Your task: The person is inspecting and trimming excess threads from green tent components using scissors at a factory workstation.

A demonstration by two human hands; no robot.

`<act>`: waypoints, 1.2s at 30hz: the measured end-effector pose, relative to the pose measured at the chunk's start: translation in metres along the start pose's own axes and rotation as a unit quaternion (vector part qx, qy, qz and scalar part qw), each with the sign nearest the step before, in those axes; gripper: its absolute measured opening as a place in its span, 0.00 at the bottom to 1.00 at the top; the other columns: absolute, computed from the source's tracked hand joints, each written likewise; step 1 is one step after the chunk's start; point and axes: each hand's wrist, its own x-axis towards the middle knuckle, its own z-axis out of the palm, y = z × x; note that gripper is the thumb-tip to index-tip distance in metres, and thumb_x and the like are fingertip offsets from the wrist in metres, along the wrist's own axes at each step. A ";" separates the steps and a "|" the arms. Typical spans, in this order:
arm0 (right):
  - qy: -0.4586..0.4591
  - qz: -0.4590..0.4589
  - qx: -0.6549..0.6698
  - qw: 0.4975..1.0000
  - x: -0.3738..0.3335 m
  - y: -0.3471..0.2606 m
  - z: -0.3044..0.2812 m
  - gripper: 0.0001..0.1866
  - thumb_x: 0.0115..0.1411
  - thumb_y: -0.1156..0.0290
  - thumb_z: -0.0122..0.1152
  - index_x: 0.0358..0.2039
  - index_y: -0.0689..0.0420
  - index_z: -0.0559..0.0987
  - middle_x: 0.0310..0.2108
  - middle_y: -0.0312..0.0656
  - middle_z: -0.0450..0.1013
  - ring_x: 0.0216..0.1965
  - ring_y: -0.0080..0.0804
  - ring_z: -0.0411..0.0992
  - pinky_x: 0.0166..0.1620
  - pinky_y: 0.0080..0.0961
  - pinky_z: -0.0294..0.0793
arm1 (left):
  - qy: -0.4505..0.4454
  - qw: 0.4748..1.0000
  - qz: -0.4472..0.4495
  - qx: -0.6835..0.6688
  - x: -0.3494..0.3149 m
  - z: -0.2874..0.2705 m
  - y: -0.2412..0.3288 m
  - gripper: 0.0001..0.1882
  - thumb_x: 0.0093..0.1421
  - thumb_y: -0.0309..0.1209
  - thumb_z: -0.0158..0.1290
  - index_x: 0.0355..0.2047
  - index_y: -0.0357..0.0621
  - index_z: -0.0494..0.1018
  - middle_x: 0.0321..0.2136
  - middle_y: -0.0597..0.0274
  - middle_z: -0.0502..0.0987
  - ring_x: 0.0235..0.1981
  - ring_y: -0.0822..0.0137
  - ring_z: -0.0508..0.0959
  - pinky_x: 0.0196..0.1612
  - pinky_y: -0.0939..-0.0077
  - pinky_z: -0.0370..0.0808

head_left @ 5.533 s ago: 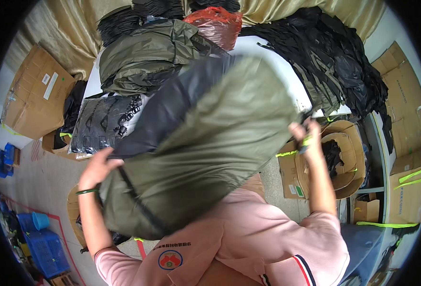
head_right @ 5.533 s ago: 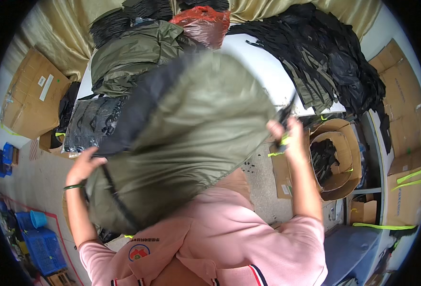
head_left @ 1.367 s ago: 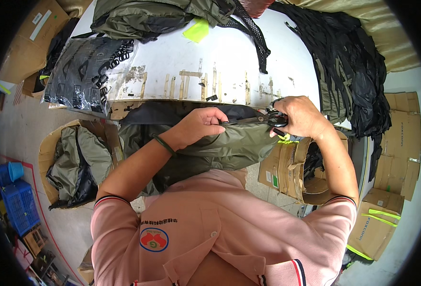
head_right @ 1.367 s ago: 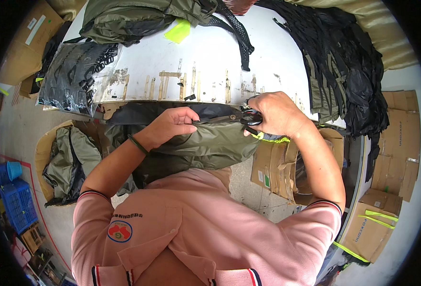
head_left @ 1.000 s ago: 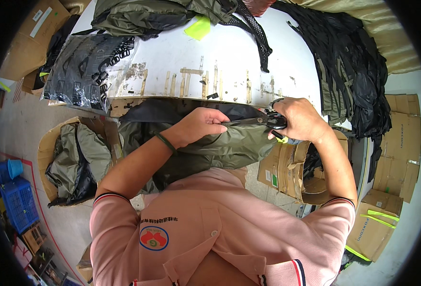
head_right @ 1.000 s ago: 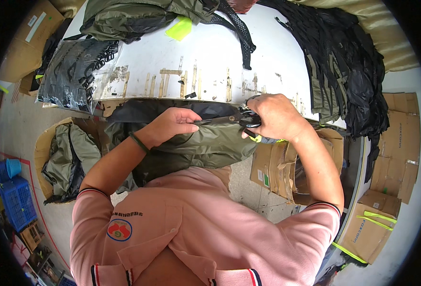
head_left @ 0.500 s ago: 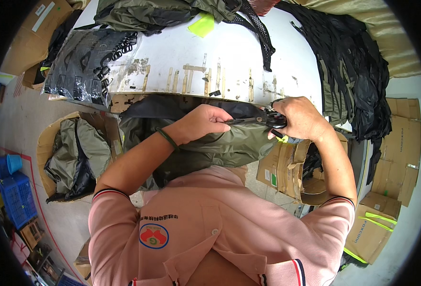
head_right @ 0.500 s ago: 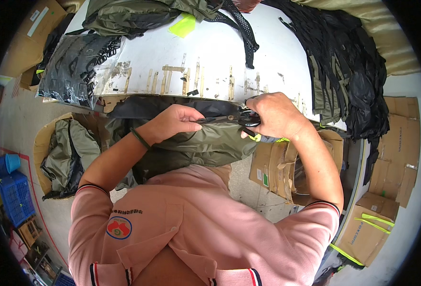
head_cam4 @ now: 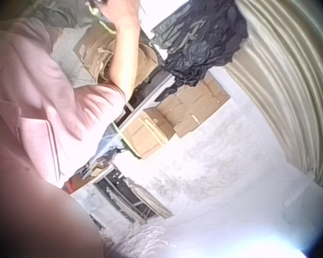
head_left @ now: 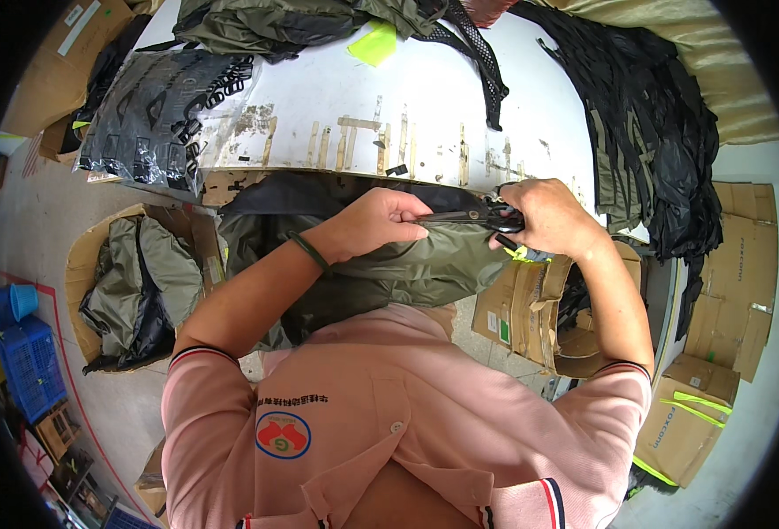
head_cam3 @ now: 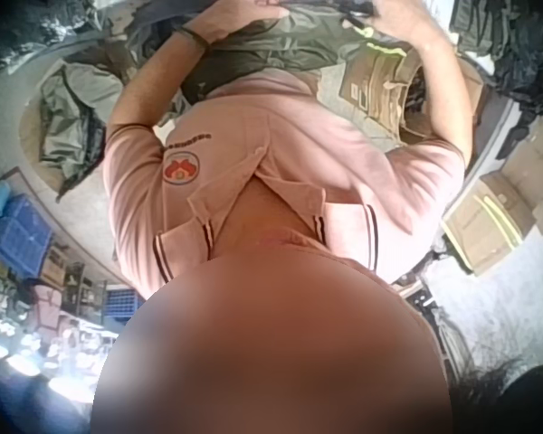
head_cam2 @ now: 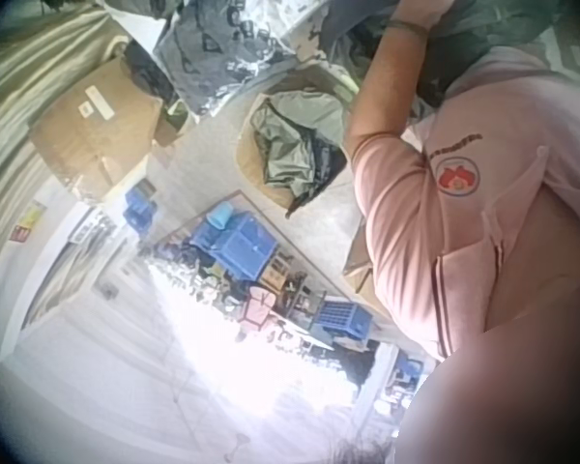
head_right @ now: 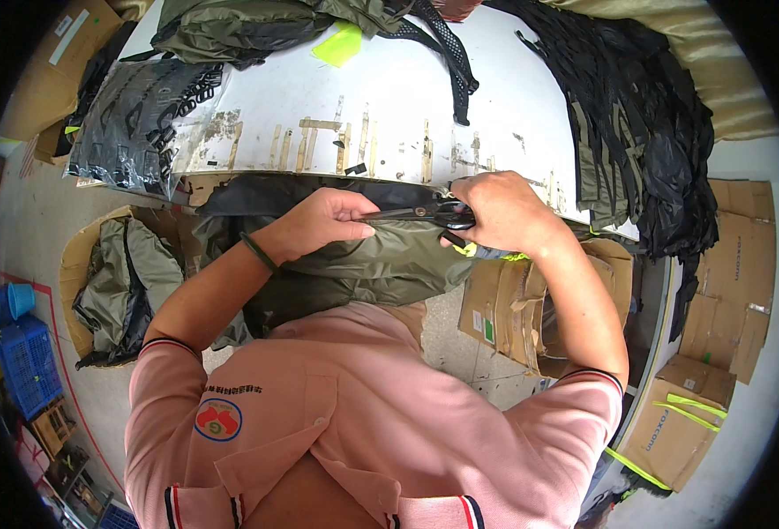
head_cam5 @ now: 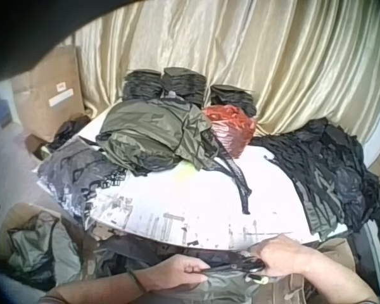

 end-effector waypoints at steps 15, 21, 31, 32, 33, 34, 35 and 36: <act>0.159 0.101 0.152 0.970 -0.044 0.054 0.017 0.15 0.45 0.78 0.68 0.26 0.65 0.68 0.20 0.47 0.63 0.23 0.35 0.57 0.30 0.29 0.65 | 0.193 0.852 0.099 0.477 -0.066 -0.114 0.015 0.12 0.54 0.25 0.57 0.40 0.47 0.75 0.39 0.64 0.76 0.43 0.62 0.73 0.47 0.69 0.67; 0.159 0.127 0.188 0.961 -0.029 0.077 0.056 0.12 0.46 0.76 0.68 0.27 0.63 0.72 0.22 0.50 0.71 0.23 0.44 0.70 0.31 0.31 0.70 | 0.047 0.998 -0.010 0.035 -0.083 -0.123 0.040 0.11 0.58 0.26 0.56 0.41 0.39 0.71 0.40 0.67 0.73 0.45 0.76 0.69 0.50 0.77 0.67; 0.183 0.103 0.210 0.955 -0.007 0.097 0.100 0.14 0.46 0.75 0.69 0.26 0.63 0.70 0.22 0.52 0.69 0.23 0.42 0.66 0.31 0.31 0.69 | 0.221 0.774 0.223 0.550 -0.081 -0.127 0.023 0.13 0.51 0.36 0.62 0.33 0.45 0.73 0.32 0.61 0.74 0.39 0.55 0.73 0.44 0.64 0.69; 0.181 0.111 0.205 0.955 -0.007 0.099 0.102 0.14 0.46 0.75 0.69 0.26 0.63 0.70 0.22 0.52 0.69 0.23 0.42 0.66 0.31 0.31 0.69 | 0.211 0.773 0.188 0.568 -0.081 -0.130 0.018 0.12 0.51 0.36 0.62 0.33 0.46 0.74 0.32 0.62 0.74 0.39 0.55 0.73 0.44 0.64 0.69; 0.179 0.113 0.213 0.954 -0.006 0.101 0.104 0.14 0.47 0.74 0.69 0.26 0.63 0.70 0.22 0.52 0.69 0.23 0.42 0.66 0.31 0.31 0.69 | 0.207 0.776 0.185 0.566 -0.080 -0.133 0.013 0.12 0.51 0.36 0.62 0.33 0.46 0.74 0.32 0.62 0.74 0.39 0.55 0.73 0.44 0.64 0.69; 0.182 0.099 0.228 0.951 -0.006 0.102 0.106 0.14 0.47 0.74 0.69 0.26 0.63 0.70 0.22 0.52 0.69 0.23 0.42 0.66 0.32 0.31 0.69 | 0.202 0.784 0.207 0.549 -0.079 -0.135 0.007 0.12 0.50 0.34 0.62 0.34 0.47 0.74 0.33 0.62 0.75 0.39 0.56 0.74 0.44 0.65 0.69; 0.178 0.103 0.235 0.950 -0.006 0.102 0.107 0.14 0.48 0.73 0.69 0.27 0.63 0.71 0.22 0.51 0.70 0.23 0.41 0.66 0.32 0.31 0.70 | 0.198 0.792 0.229 0.530 -0.079 -0.138 0.002 0.11 0.50 0.32 0.62 0.34 0.47 0.75 0.33 0.63 0.76 0.39 0.57 0.74 0.44 0.65 0.69; 0.172 0.116 0.227 0.951 -0.006 0.102 0.109 0.14 0.48 0.73 0.69 0.27 0.63 0.71 0.22 0.51 0.70 0.23 0.41 0.66 0.32 0.31 0.70 | 0.200 0.798 0.250 0.510 -0.079 -0.140 -0.003 0.11 0.50 0.30 0.61 0.35 0.48 0.76 0.33 0.63 0.77 0.38 0.58 0.75 0.44 0.65 0.70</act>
